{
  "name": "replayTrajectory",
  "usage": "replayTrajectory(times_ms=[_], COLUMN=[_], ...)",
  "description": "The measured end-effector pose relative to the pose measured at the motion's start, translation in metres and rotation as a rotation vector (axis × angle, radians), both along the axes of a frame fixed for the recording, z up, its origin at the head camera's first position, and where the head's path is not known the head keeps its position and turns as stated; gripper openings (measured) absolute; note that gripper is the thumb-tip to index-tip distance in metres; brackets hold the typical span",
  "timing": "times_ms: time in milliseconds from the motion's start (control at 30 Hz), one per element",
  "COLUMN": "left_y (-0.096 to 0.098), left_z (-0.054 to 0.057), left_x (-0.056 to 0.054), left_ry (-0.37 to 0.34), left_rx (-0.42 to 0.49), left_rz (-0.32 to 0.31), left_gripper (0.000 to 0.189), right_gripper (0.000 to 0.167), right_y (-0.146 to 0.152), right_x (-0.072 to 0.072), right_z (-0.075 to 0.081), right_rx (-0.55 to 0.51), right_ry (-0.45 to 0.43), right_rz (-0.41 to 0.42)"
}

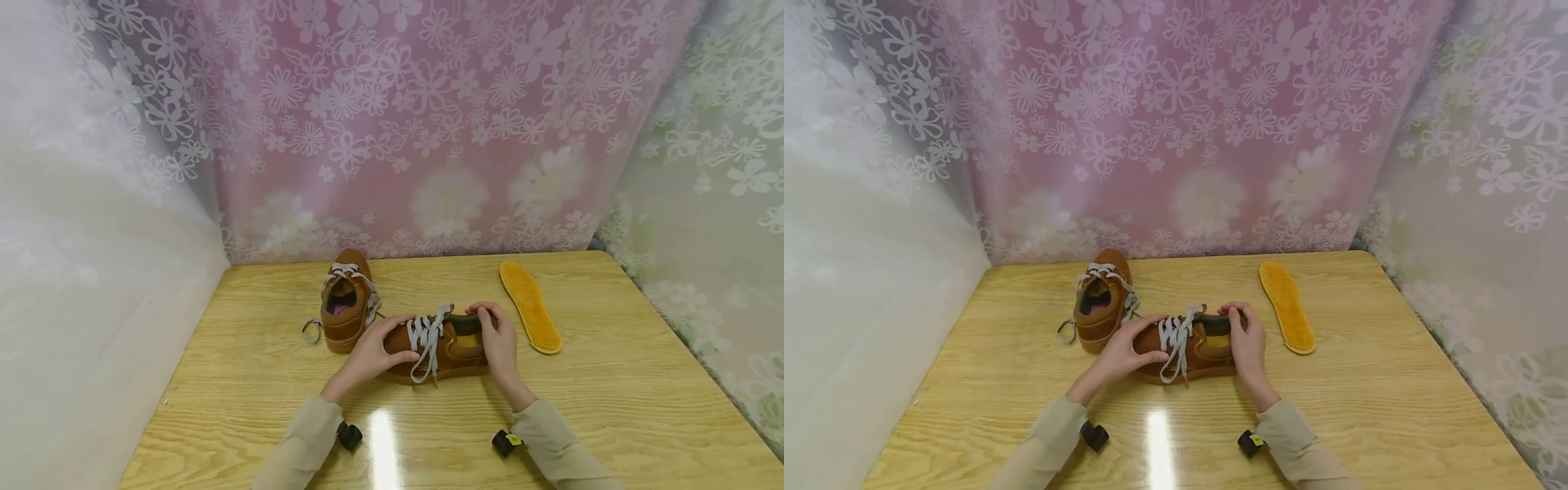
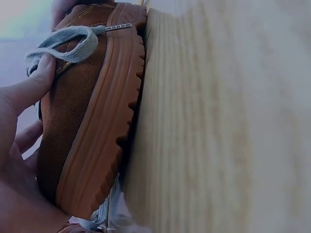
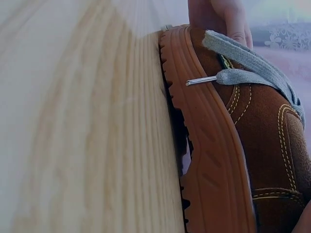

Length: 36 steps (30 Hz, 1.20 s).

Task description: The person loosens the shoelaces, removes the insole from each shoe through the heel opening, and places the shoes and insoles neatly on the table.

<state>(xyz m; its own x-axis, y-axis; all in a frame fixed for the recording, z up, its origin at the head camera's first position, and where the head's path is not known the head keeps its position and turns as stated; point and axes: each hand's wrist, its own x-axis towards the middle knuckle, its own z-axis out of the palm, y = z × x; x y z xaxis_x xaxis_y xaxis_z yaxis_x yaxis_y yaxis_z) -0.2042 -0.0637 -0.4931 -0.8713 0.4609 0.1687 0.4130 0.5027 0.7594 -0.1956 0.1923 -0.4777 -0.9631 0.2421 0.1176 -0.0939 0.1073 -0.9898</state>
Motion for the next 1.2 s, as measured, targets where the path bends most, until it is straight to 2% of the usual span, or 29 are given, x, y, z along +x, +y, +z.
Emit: replayTrajectory(times_ms=[200,367,467,667,733,800,933,1000,1067,1133,1200], left_y=[0.002,0.002,0.002,0.002,0.003,0.004,0.007,0.008,0.008,0.009,0.009], left_z=[0.001,0.005,0.006,0.009,0.01,0.012,0.015,0.016,0.016,0.017,0.017], left_x=[-0.008,-0.013,-0.014,-0.014,-0.013,-0.013,-0.012,-0.012,-0.011,-0.01,-0.009], left_ry=[0.006,0.026,0.037,0.027,0.027,0.028,0.04,0.045,0.058,0.053,0.043], left_rx=[-0.006,-0.023,-0.015,-0.02,-0.028,-0.034,-0.055,-0.067,-0.079,-0.09,-0.097], left_rz=[-0.019,-0.031,-0.052,-0.067,-0.071,-0.075,-0.065,-0.054,-0.043,-0.031,-0.021], left_gripper=[0.075,0.075,0.072,0.07,0.069,0.067,0.063,0.062,0.061,0.061,0.062], right_gripper=[0.029,0.03,0.03,0.033,0.032,0.029,0.018,0.017,0.019,0.021,0.022], right_y=[-0.005,-0.009,-0.009,-0.002,0.0,0.002,0.003,0.001,-0.001,-0.004,-0.007], right_x=[0.009,0.011,0.008,-0.004,-0.005,-0.005,-0.009,-0.013,-0.016,-0.016,-0.015], right_z=[0.022,0.028,0.024,-0.001,-0.004,-0.002,0.013,0.024,0.033,0.039,0.043], right_rx=[-0.003,0.031,0.022,0.039,0.131,0.249,0.514,0.645,0.784,0.932,1.037], right_ry=[0.013,0.019,0.019,0.049,0.074,0.138,0.357,0.461,0.528,0.555,0.542], right_rz=[-0.019,-0.019,-0.025,-0.02,-0.018,-0.02,0.005,0.072,0.181,0.293,0.384])
